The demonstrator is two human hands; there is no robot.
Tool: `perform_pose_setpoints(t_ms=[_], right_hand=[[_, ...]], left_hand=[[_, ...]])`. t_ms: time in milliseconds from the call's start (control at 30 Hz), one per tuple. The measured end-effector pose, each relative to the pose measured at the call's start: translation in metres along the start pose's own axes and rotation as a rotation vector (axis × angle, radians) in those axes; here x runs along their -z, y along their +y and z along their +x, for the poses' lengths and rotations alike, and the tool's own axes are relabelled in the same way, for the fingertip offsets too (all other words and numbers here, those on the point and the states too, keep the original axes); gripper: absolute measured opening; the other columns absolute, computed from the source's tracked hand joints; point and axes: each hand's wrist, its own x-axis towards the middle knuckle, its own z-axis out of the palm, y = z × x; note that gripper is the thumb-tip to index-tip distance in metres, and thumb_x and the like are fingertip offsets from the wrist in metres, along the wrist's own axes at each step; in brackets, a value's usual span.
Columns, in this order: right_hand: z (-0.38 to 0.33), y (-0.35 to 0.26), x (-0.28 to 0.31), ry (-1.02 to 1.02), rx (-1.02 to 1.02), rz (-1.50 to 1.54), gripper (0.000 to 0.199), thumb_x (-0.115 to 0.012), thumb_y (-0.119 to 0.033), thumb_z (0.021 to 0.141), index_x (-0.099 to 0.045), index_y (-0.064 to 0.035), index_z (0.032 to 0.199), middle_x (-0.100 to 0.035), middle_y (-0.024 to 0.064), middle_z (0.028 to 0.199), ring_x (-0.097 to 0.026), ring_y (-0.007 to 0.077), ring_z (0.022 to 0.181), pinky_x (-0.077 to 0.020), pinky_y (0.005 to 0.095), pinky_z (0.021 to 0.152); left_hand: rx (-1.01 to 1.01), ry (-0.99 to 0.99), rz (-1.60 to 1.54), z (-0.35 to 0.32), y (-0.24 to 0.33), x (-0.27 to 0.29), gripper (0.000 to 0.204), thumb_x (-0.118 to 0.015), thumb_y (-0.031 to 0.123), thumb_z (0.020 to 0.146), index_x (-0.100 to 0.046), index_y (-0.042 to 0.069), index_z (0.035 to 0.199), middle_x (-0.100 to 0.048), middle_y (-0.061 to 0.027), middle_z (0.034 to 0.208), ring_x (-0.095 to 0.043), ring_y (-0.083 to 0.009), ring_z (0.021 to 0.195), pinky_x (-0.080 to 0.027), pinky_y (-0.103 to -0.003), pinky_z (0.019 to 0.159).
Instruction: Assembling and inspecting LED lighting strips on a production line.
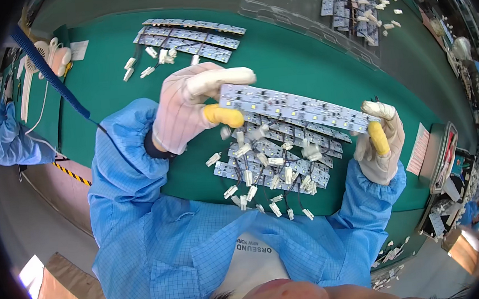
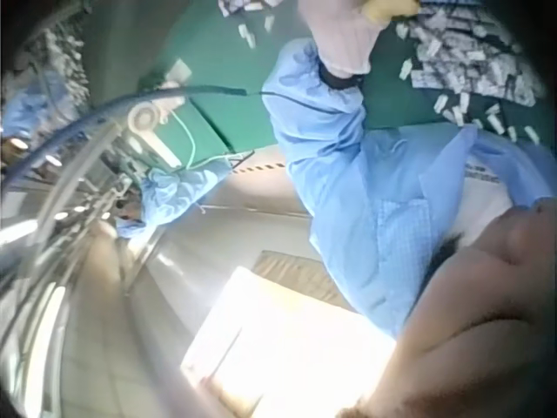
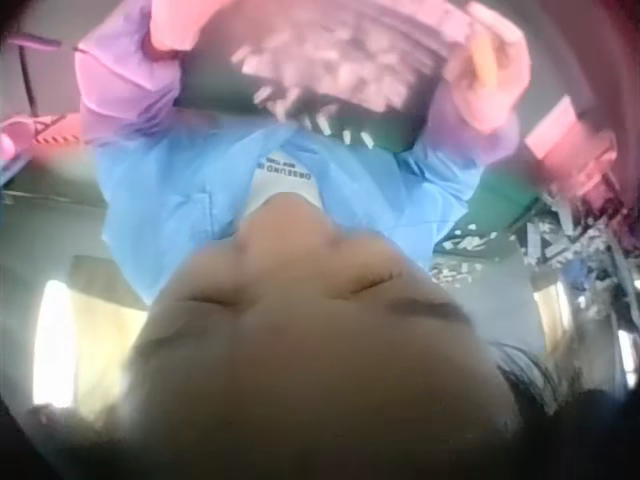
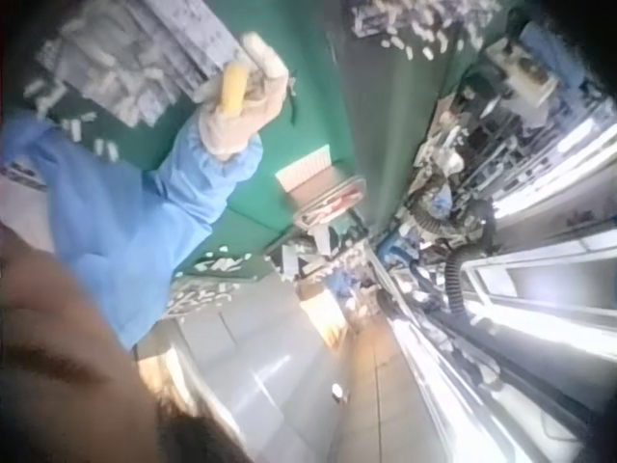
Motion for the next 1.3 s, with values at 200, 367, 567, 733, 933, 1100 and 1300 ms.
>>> perform_pose_setpoints(t_ms=[200, 367, 567, 733, 933, 1100, 1300], right_hand=[[-0.002, 0.002, -0.001, -0.046, 0.117, 0.121, 0.038, -0.065, -0.023, 0.083, -0.054, 0.0054, 0.107, -0.062, 0.0116, 0.08, -0.044, 0.0044, 0.04, -0.0299, 0.0161, 0.037], [-0.001, -0.008, 0.004, -0.156, -0.055, 0.036, 0.081, -0.074, -0.054, 0.067, -0.048, 0.0078, 0.112, -0.061, 0.0165, 0.077, -0.046, 0.0053, 0.039, -0.0311, 0.0148, 0.034], [-0.003, -0.005, 0.001, -0.1, 0.036, 0.1, 0.071, -0.075, -0.046, 0.071, -0.049, 0.0077, 0.111, -0.062, 0.0126, 0.095, -0.046, 0.0048, 0.038, -0.0323, 0.0145, 0.034], [-0.004, -0.008, 0.009, -0.161, 0.014, 0.085, 0.047, -0.068, -0.026, 0.082, -0.051, 0.0062, 0.112, -0.061, 0.0127, 0.101, -0.06, 0.0105, 0.065, -0.038, 0.0154, 0.038], [-0.006, -0.016, 0.0, -0.168, 0.028, 0.012, 0.056, -0.064, -0.038, 0.083, -0.051, 0.0092, 0.11, -0.064, 0.0135, 0.082, -0.049, 0.0049, 0.043, -0.0354, 0.0146, 0.04], [-0.004, -0.015, 0.0, -0.203, 0.039, 0.067, 0.062, -0.06, -0.046, 0.083, -0.051, 0.0091, 0.11, -0.063, 0.0151, 0.075, -0.051, 0.0066, 0.045, -0.0349, 0.0145, 0.038], [-0.001, -0.004, 0.004, -0.235, 0.117, 0.171, 0.053, -0.062, -0.034, 0.082, -0.05, 0.0079, 0.112, -0.063, 0.0135, 0.085, -0.051, 0.0058, 0.048, -0.0368, 0.0148, 0.038]], left_hand=[[0.055, 0.015, -0.137, -0.006, -0.003, -0.001, 0.055, -0.066, 0.041, 0.075, -0.06, 0.0, 0.111, -0.063, -0.0059, 0.083, -0.062, -0.015, 0.075, -0.05, -0.024, 0.062], [0.063, -0.041, -0.096, -0.003, -0.008, 0.004, 0.066, -0.059, 0.054, 0.077, -0.059, -0.001, 0.113, -0.062, -0.0124, 0.092, -0.061, -0.0173, 0.078, -0.05, -0.026, 0.064], [0.126, 0.029, -0.129, -0.002, -0.006, -0.003, 0.071, -0.063, 0.054, 0.072, -0.057, -0.003, 0.114, -0.061, -0.0146, 0.096, -0.063, -0.0176, 0.073, -0.05, -0.025, 0.062], [0.12, 0.045, -0.195, -0.006, -0.014, -0.003, 0.069, -0.066, 0.05, 0.072, -0.055, -0.003, 0.116, -0.061, -0.0183, 0.102, -0.063, -0.0189, 0.074, -0.052, -0.025, 0.061], [0.224, 0.033, 0.041, 0.001, -0.008, -0.007, 0.065, -0.054, 0.056, 0.082, -0.058, 0.001, 0.116, -0.065, -0.0109, 0.096, -0.064, -0.0124, 0.073, -0.049, -0.023, 0.069], [0.261, -0.034, 0.181, 0.008, -0.007, -0.006, 0.066, -0.046, 0.06, 0.085, -0.062, 0.002, 0.11, -0.066, -0.0096, 0.094, -0.064, -0.0115, 0.074, -0.048, -0.023, 0.069], [0.238, 0.033, 0.01, 0.003, -0.009, -0.008, 0.064, -0.055, 0.055, 0.083, -0.058, -0.001, 0.115, -0.065, -0.0082, 0.091, -0.062, -0.0113, 0.072, -0.047, -0.021, 0.067]])
